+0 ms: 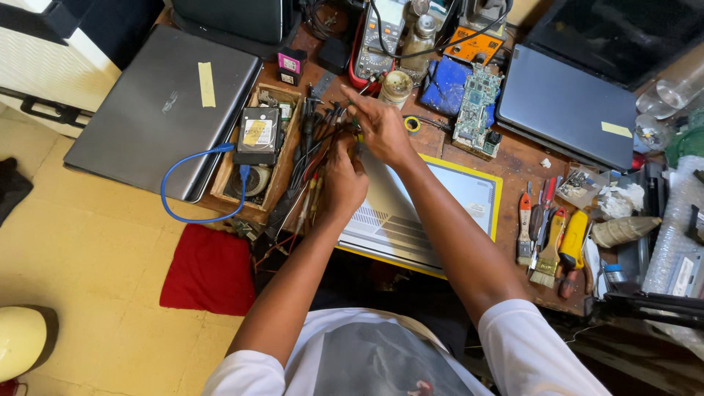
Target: The person uses a screwdriver to remove screws from the back cover of a laptop. After removing the screws, they lift off the back cover to expose the internal components.
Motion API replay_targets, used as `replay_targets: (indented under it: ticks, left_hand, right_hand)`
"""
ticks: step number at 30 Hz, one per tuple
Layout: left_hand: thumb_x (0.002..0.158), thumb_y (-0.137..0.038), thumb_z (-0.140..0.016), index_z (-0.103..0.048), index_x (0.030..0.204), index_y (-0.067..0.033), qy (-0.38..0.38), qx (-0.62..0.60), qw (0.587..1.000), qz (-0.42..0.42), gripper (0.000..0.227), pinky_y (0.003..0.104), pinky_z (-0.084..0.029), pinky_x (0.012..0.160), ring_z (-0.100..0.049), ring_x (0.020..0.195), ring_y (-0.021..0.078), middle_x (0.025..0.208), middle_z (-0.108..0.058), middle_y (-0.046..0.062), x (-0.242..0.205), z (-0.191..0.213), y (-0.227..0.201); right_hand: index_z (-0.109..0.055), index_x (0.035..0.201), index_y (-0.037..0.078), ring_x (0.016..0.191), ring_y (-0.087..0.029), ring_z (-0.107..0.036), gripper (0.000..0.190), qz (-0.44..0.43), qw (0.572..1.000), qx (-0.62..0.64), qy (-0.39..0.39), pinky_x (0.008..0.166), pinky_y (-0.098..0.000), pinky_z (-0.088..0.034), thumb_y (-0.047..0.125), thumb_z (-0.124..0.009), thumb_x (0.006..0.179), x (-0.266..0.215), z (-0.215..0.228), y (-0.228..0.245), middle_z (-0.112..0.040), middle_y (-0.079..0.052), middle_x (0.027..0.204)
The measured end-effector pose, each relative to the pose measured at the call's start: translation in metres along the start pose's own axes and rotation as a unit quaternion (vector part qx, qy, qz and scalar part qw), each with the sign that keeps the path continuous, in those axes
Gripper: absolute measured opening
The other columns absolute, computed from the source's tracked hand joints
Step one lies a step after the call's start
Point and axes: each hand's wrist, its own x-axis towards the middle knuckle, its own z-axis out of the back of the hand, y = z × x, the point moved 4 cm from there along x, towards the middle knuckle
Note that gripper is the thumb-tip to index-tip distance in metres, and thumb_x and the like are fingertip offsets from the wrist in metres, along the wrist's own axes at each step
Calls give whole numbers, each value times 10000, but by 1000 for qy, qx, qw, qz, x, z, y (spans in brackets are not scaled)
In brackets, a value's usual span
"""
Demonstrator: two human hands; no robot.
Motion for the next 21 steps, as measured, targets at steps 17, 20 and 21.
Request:
replay_targets:
  ticks: [17,20,21]
  left_hand:
    - [1014,18,-626,-673,1295,-77,-5,-130,991,5,300,468,-625,924,-753,1128,418,1181,-783,161,-2,17,-12]
    - [1065,-126,-659,-696,1277,-118,58,-132,989,41,215,433,-631,905,-782,1082,374,1146,-807,125,-7,56,-51]
    - [1065,-126,-659,-696,1277,-118,61,-132,989,41,215,433,-631,905,-782,1082,374,1146,-807,125,-13,47,-48]
  right_hand:
    - [-475,1652,93,1016,-240,-762,510,-120,955,222,-154,1035,-448,-645,15,-604,1164,-45,35,-1,-748,-191,1176]
    - [-482,1638,129,986,-226,-814,520,-155,924,284,-202,952,-320,-664,115,-653,1147,-67,49,7,-774,-144,1202]
    - [-482,1638,129,986,-226,-814,520,-156,924,283,-204,952,-320,-664,115,-653,1147,-72,50,16,-774,-144,1202]
